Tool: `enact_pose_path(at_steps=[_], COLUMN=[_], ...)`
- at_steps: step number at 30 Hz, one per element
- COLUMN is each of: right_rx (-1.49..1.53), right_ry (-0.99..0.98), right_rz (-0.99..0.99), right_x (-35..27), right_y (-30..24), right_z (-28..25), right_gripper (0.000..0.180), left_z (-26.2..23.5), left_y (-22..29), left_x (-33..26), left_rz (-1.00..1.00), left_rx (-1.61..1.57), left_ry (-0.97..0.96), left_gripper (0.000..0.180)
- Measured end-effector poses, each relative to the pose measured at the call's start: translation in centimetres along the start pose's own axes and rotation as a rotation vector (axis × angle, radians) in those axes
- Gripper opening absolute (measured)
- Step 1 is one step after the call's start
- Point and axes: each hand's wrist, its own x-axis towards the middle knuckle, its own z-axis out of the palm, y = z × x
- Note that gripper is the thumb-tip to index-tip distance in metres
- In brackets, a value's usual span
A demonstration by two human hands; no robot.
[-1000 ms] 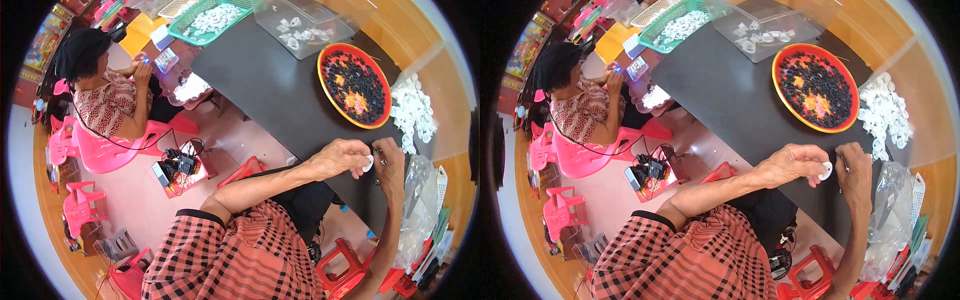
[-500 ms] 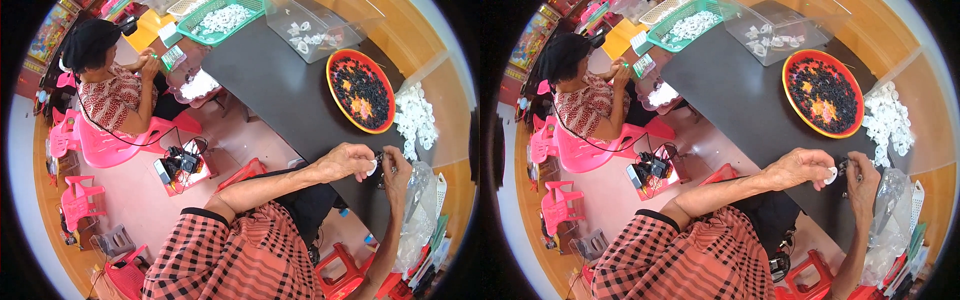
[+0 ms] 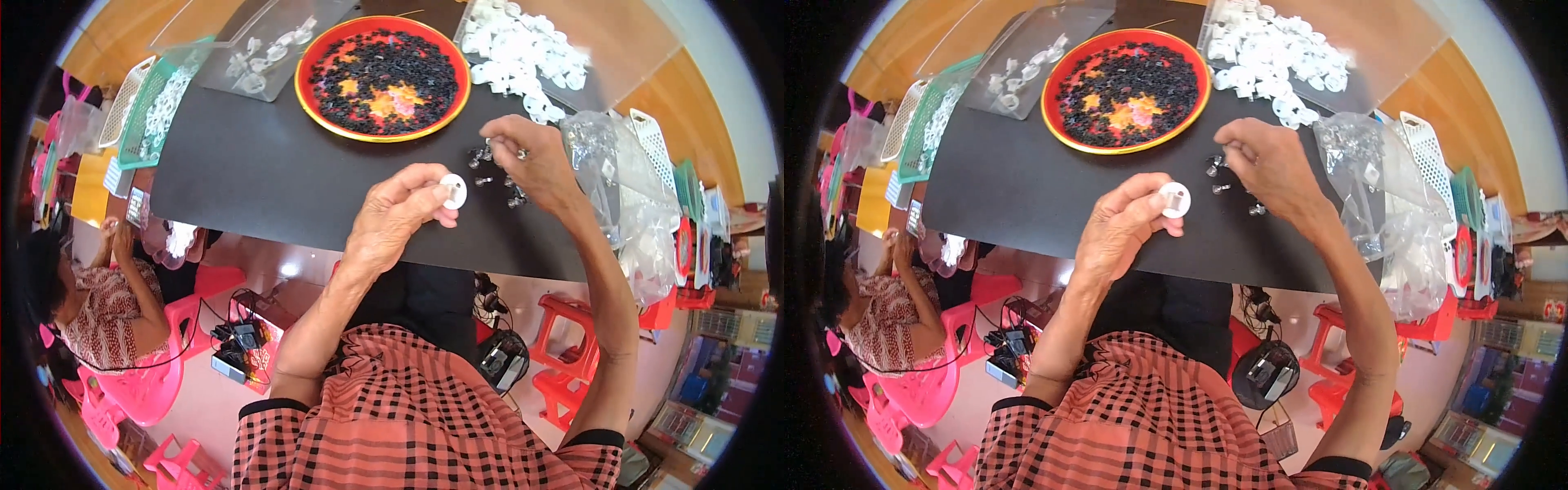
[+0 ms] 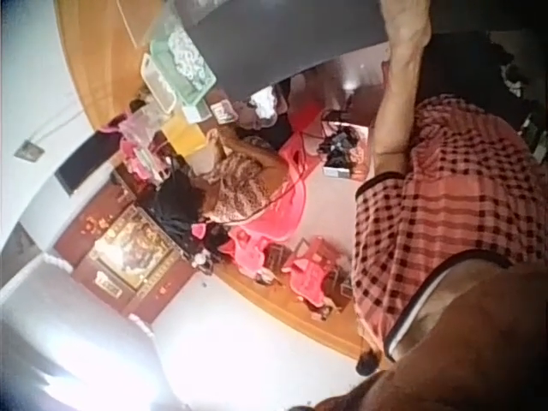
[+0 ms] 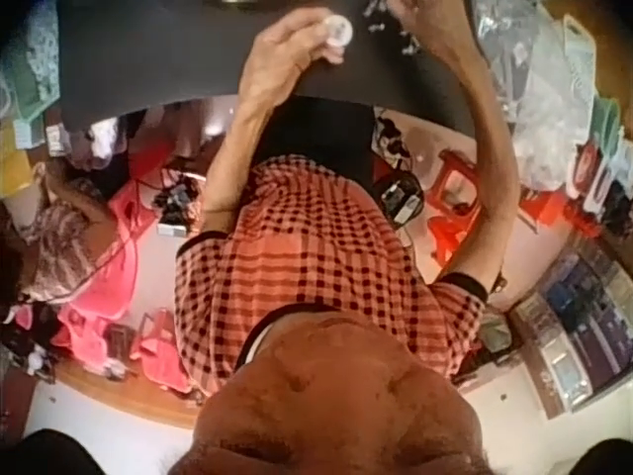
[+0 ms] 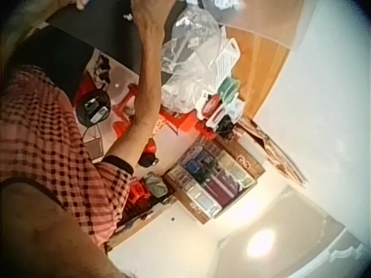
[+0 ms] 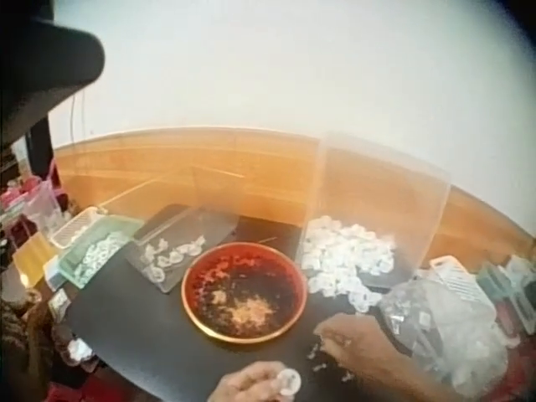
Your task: The person places an assembled piece into a plastic container, then assembles plastic housings by picking small plastic and metal components from a tray and the table and inserting them into each housing by hand.
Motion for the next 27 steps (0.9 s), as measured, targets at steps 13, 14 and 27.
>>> enact_pose_path(at_steps=[13, 14, 27], right_rx=[-0.076, -0.076, -0.126], right_ry=[-0.135, -0.135, -0.109], right_rz=[-0.215, -0.213, -0.232], right_x=[1.09, 1.09, 0.78], right_y=[0.30, 0.37, 0.18], right_z=[0.25, 0.32, 0.58], right_gripper=[0.017, 0.017, 0.014], left_z=[-0.02, -0.07, -0.36], left_y=[0.09, 0.07, 0.09], left_x=[0.01, 0.01, 0.19], left_rz=[-0.023, -0.025, 0.021], left_rx=[-0.032, -0.032, -0.141], left_ry=[0.015, 0.014, 0.051], left_gripper=[0.026, 0.026, 0.028])
